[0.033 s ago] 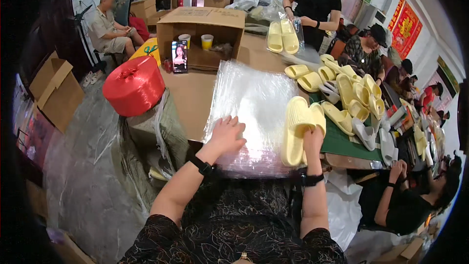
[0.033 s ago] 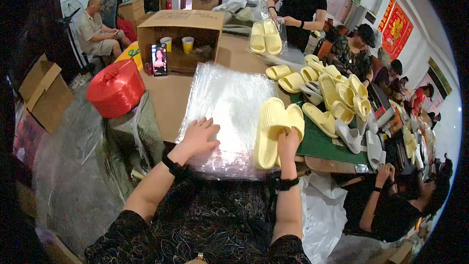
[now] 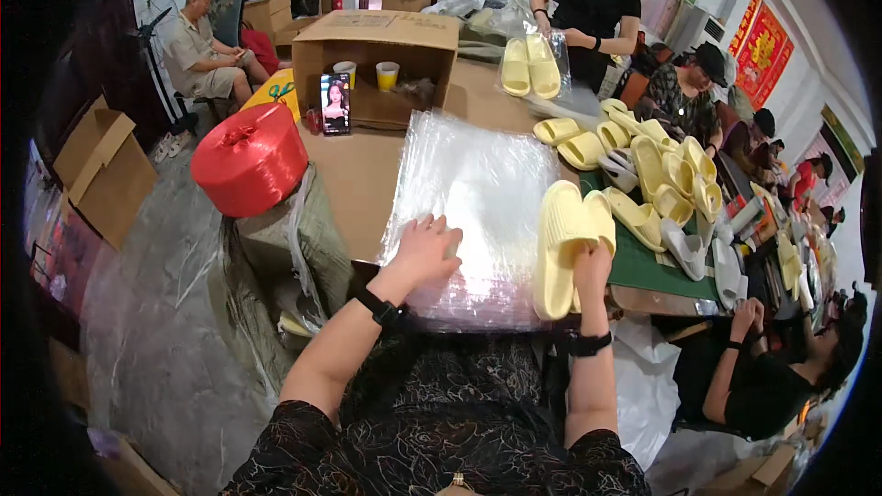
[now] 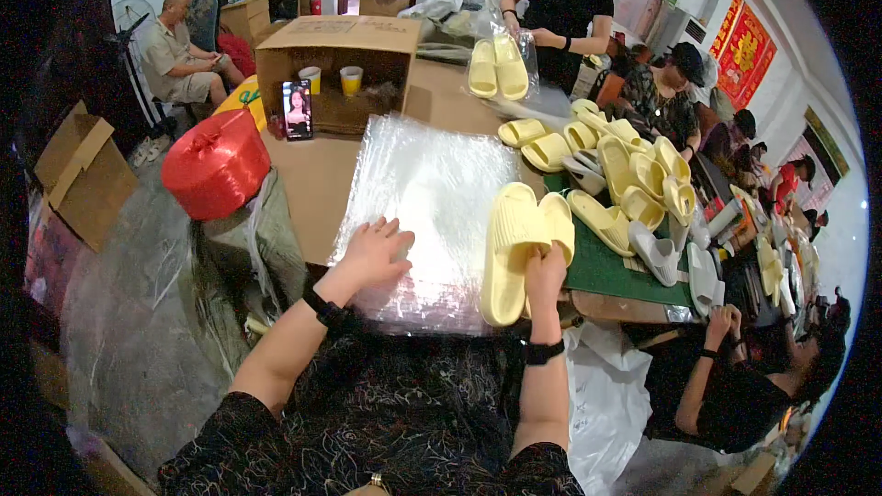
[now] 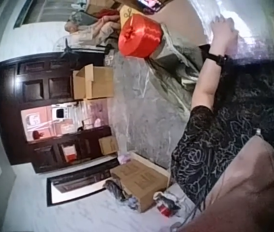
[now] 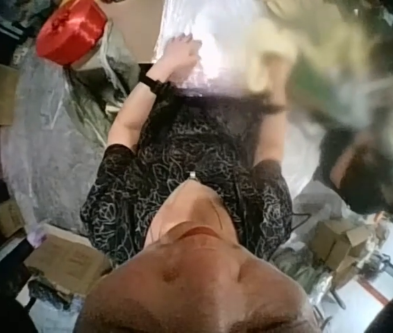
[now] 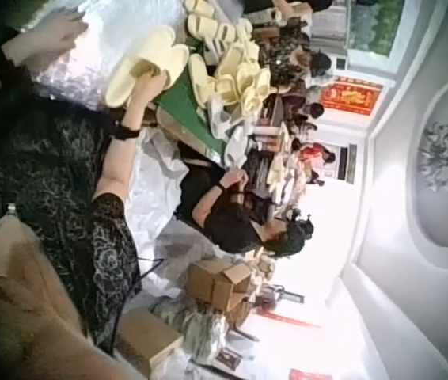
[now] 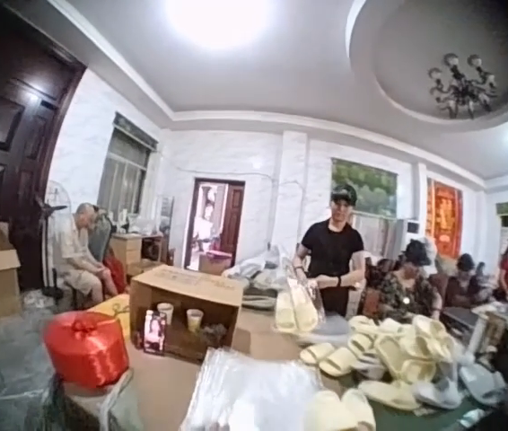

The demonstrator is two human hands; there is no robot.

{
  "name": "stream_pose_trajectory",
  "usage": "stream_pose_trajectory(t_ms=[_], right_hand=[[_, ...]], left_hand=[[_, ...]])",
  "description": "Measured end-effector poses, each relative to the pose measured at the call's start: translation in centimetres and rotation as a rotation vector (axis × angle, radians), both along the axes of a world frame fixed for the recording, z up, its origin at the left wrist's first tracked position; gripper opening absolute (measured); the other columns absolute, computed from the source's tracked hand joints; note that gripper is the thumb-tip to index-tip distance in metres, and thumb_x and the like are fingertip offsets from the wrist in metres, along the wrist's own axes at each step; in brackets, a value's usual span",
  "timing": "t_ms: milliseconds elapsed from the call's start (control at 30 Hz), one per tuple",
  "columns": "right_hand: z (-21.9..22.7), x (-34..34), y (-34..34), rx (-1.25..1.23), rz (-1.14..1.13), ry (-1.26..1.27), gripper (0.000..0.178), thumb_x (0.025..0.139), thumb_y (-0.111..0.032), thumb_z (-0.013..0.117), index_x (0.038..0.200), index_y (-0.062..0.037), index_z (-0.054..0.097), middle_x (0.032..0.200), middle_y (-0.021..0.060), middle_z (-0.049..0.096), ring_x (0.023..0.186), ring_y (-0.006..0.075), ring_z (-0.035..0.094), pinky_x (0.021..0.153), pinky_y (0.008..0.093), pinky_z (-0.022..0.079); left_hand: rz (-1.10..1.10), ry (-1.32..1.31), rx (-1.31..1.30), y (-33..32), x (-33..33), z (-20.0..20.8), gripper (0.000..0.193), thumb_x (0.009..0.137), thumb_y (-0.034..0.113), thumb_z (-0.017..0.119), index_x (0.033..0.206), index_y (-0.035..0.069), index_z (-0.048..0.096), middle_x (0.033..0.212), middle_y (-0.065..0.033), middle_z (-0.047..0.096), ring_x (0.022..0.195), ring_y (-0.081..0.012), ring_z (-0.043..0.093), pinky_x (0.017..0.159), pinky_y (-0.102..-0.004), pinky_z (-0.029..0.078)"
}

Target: Packing pairs of slippers into plastic bags and placing them into a sack.

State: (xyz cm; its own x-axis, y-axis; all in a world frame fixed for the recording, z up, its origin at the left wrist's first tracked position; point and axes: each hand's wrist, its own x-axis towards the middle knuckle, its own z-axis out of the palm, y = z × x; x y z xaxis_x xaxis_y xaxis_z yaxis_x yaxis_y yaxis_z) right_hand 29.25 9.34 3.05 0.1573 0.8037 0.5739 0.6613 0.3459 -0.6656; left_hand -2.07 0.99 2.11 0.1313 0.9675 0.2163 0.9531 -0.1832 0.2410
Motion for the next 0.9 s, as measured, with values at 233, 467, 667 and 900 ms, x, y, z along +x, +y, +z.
stream_pose_trajectory(t_ms=[233, 467, 667, 900], right_hand=[[1.8, 6.5, -7.6, -0.322, 0.492, 0.463, 0.029, 0.099, -0.013, 0.053, 0.12, 0.0055, 0.059, 0.104, 0.0049, 0.067, 0.087, 0.0118, 0.061, 0.075, 0.0262, 0.048], [7.8, 3.0, -14.6, -0.535, 0.859, 0.25, 0.025, 0.095, -0.003, 0.055, 0.118, 0.0033, 0.061, 0.114, 0.0059, 0.067, 0.103, 0.0144, 0.062, 0.09, 0.0302, 0.049], [8.8, 0.6, -14.4, -0.753, 0.848, -0.075, 0.033, 0.085, -0.009, 0.061, 0.116, 0.0029, 0.06, 0.105, 0.0167, 0.067, 0.101, 0.0226, 0.063, 0.087, 0.0331, 0.048], [5.1, -2.4, -11.5, -0.359, 0.557, -0.361, 0.026, 0.084, -0.016, 0.058, 0.098, 0.0054, 0.055, 0.092, 0.0275, 0.059, 0.089, 0.0453, 0.058, 0.079, 0.0507, 0.047]], left_hand=[[-0.126, 0.148, 0.014, 0.2, 1.0, 1.7, 0.054, 0.081, 0.021, 0.067, 0.133, 0.022, 0.054, 0.13, -0.0199, 0.054, 0.109, -0.0368, 0.059, 0.087, -0.0421, 0.052], [-0.161, -0.021, 0.171, 1.2, 2.4, 2.2, 0.02, 0.088, 0.022, 0.063, 0.107, 0.017, 0.069, 0.118, -0.0046, 0.066, 0.098, -0.0289, 0.064, 0.079, -0.0396, 0.054], [-0.192, -0.346, 0.28, 0.7, 3.3, 5.3, 0.024, 0.093, 0.023, 0.06, 0.111, 0.01, 0.068, 0.118, -0.0086, 0.067, 0.102, -0.0314, 0.062, 0.089, -0.0398, 0.049], [-0.428, -0.342, 0.183, -1.3, 3.9, 7.0, 0.032, 0.096, 0.015, 0.054, 0.125, 0.008, 0.063, 0.143, -0.0092, 0.052, 0.139, -0.0347, 0.036, 0.115, -0.042, 0.033]])
